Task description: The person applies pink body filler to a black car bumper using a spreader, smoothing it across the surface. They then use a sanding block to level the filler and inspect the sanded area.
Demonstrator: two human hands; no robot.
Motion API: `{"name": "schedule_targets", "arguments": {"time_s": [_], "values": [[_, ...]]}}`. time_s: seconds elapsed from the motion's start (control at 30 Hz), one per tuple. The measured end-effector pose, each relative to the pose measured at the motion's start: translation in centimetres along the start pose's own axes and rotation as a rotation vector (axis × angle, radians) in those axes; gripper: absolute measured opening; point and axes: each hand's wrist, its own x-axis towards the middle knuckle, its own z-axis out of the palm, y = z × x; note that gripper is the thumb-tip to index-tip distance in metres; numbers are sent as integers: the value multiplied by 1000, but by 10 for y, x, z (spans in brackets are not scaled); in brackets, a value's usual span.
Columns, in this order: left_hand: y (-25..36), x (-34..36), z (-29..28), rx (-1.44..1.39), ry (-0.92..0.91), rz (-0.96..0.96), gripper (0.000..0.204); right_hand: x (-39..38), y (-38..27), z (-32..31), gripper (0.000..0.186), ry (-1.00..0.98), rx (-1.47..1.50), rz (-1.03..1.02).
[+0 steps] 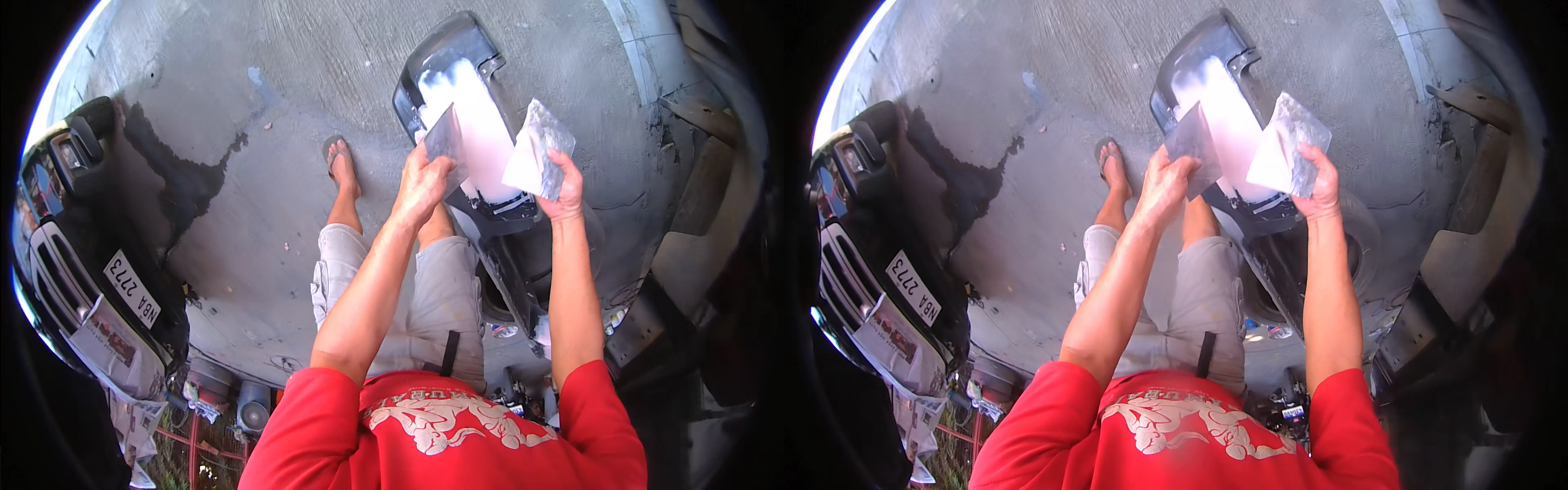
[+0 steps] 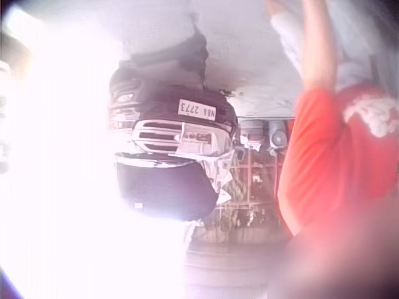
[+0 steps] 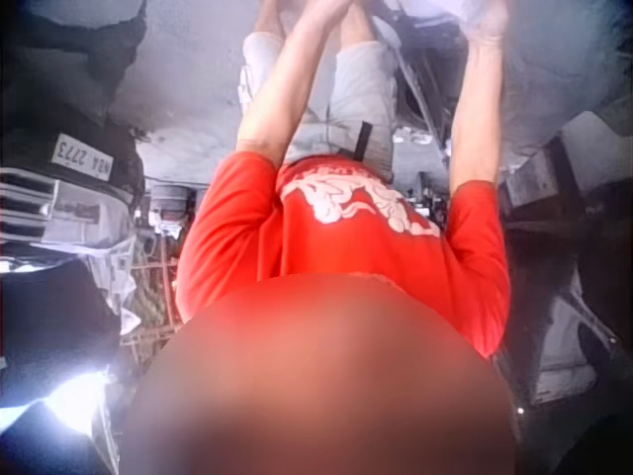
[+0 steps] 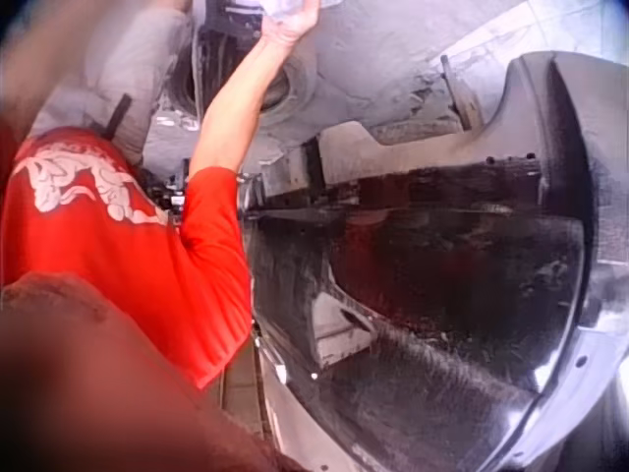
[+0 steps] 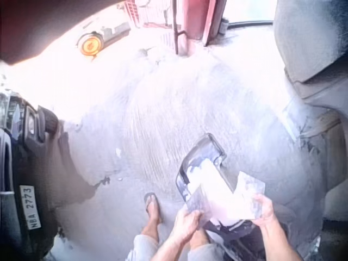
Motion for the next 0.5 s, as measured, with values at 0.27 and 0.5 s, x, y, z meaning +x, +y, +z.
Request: {"name": "schedule_targets", "arguments": {"time_s": [0.27,0.5], "values": [[101,-56,15,685,-417,675,65,-59,34,45,40,91,-21,-81],[128,6,-95,1051,-792,865,66,-72,109,108,56,232,299,-52]]}}
